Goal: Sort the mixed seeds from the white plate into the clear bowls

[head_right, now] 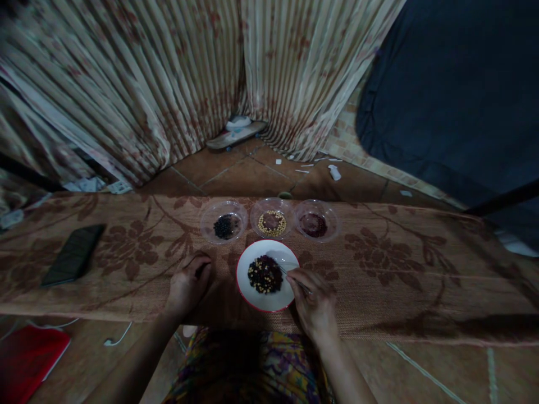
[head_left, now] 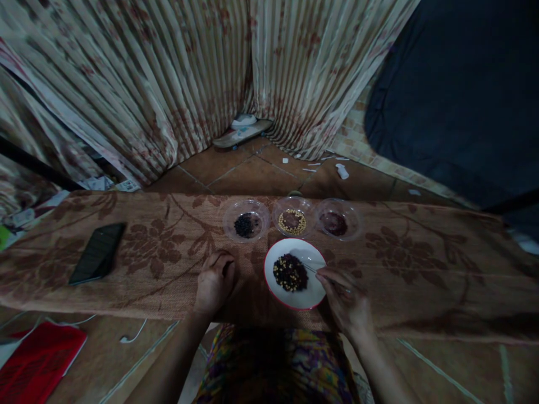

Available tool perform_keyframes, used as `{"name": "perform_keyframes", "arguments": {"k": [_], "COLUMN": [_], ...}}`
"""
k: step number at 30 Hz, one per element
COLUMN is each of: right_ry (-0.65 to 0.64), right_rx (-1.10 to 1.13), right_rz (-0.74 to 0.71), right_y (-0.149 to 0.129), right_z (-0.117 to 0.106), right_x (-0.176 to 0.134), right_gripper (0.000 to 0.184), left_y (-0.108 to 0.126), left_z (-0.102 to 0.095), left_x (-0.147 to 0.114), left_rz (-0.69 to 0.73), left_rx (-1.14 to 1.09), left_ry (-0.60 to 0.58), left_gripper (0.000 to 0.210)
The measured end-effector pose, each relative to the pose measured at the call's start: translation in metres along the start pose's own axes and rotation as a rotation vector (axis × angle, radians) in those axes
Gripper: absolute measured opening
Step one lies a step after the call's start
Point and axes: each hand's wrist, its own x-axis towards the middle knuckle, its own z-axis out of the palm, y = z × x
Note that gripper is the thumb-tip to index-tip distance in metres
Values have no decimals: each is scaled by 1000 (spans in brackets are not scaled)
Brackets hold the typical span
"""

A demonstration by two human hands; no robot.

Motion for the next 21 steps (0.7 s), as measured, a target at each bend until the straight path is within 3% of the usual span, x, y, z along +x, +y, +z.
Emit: {"name": "perform_keyframes", "arguments": {"k": [14,21], "right_ry": [-30,28], "right_rx": [7,28], "right_rz": [10,39], "right_y": [4,1], "right_z": [3,0], "right_x": [-2,0], "right_gripper": [14,16], "left_y": [0,1], "left_z": [-1,-1], "left_x": [0,1], "left_rz": [18,18], "left_rx": [2,11], "left_ry": [1,5], "left_gripper": [15,16]}}
